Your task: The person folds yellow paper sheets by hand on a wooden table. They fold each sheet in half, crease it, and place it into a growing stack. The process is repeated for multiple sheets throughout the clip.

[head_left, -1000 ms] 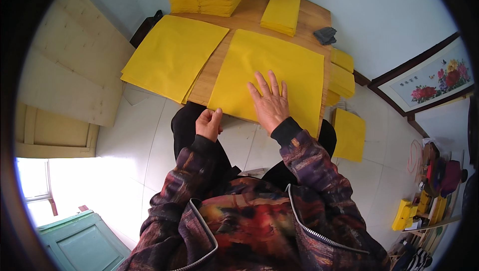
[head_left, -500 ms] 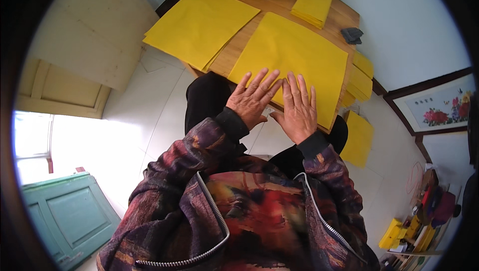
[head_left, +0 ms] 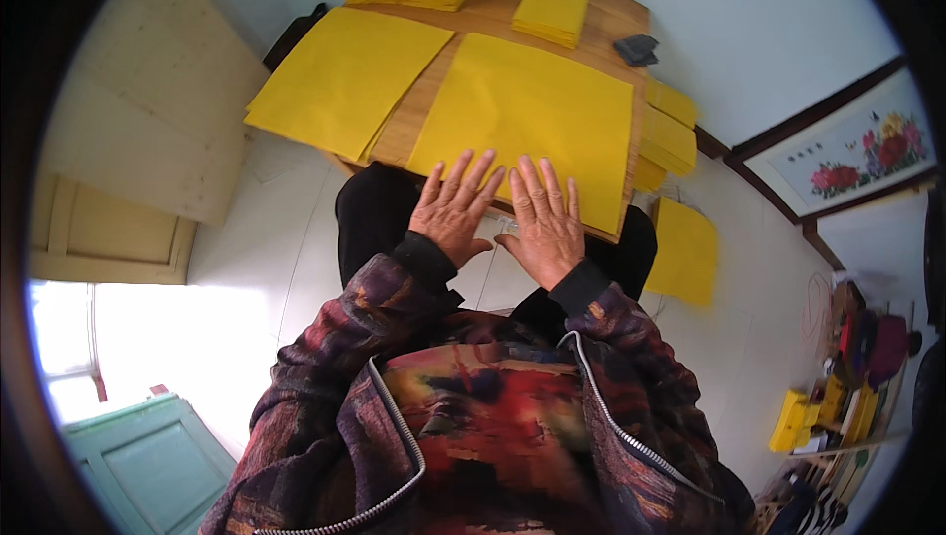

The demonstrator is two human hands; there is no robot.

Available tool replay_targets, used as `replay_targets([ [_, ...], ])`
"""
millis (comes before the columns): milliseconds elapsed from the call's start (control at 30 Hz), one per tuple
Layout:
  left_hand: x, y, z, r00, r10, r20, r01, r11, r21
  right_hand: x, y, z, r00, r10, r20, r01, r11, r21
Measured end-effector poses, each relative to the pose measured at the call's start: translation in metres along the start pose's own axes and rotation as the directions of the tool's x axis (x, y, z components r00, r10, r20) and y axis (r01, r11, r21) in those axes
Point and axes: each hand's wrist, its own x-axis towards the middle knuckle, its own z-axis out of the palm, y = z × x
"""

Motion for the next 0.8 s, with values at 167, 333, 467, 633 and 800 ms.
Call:
replay_targets([
  [167,0.004,-0.015,0.014,0.994,-0.004,0.105,-0.001,0.999,0.053,-0.01,0.009,0.004,0.995,0.071,0.063,-0.07,0.997,-0.021],
  [333,0.013,-0.026,0.031,0.992,0.018,0.126,-0.024,0.999,0.042,-0.016,0.019,0.011,0.996,0.075,0.036,-0.075,0.997,-0.005],
  [467,0.018,-0.032,0.045,0.988,0.013,0.156,-0.009,1.0,-0.028,-0.017,0.028,0.02,0.99,0.135,0.043,-0.136,0.99,0.023],
  [633,0.028,-0.039,0.049,0.999,0.047,0.005,-0.047,0.999,-0.024,-0.01,0.036,0.019,0.992,0.096,-0.079,-0.094,0.995,0.036],
  [800,0.041,-0.044,0.041,0.997,0.054,0.058,-0.052,0.998,-0.042,-0.004,0.038,0.015,0.993,0.084,-0.078,-0.08,0.995,0.054],
])
